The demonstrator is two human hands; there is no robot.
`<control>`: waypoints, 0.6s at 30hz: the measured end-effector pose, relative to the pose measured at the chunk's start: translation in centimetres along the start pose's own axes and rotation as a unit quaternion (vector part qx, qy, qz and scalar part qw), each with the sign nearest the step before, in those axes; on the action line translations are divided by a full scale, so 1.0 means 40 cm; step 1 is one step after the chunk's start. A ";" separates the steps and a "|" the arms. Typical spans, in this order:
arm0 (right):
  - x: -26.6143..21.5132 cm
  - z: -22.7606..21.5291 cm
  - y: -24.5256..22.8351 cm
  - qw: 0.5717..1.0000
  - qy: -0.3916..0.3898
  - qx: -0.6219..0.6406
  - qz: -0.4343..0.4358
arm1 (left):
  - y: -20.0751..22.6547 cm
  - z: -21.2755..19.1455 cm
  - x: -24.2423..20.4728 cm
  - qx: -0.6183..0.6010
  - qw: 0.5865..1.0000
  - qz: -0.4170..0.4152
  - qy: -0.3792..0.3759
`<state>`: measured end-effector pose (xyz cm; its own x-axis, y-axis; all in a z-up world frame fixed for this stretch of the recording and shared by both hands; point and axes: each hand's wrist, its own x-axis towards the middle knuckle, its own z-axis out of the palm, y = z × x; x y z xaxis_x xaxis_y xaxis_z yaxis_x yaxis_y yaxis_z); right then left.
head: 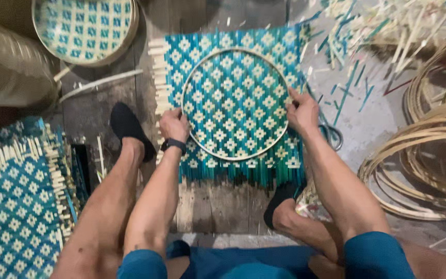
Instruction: The person trims the excess woven reed edges of a round basket using shears, then flips the basket to show the finished pattern. The person repeats this trimming process on additional baskets, stacking completed units nearby.
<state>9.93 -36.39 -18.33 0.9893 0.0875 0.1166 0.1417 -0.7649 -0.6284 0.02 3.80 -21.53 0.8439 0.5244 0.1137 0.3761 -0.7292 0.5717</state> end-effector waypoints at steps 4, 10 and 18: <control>-0.009 -0.010 -0.020 0.997 0.007 0.045 0.062 | 0.015 -0.032 0.014 -0.038 0.999 -0.012 -0.023; -0.022 -0.045 -0.069 0.997 0.023 0.051 0.055 | 0.052 -0.074 0.008 -0.069 0.997 -0.026 -0.040; -0.011 -0.050 -0.092 0.996 0.036 0.063 0.044 | 0.032 -0.050 0.027 -0.110 0.993 -0.024 -0.039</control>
<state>8.92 -34.89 -14.52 0.9938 -0.0252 0.1087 0.0624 -0.6816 -0.7291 0.67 4.31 -19.06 0.8576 0.5138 0.0240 0.3306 -0.5863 0.7396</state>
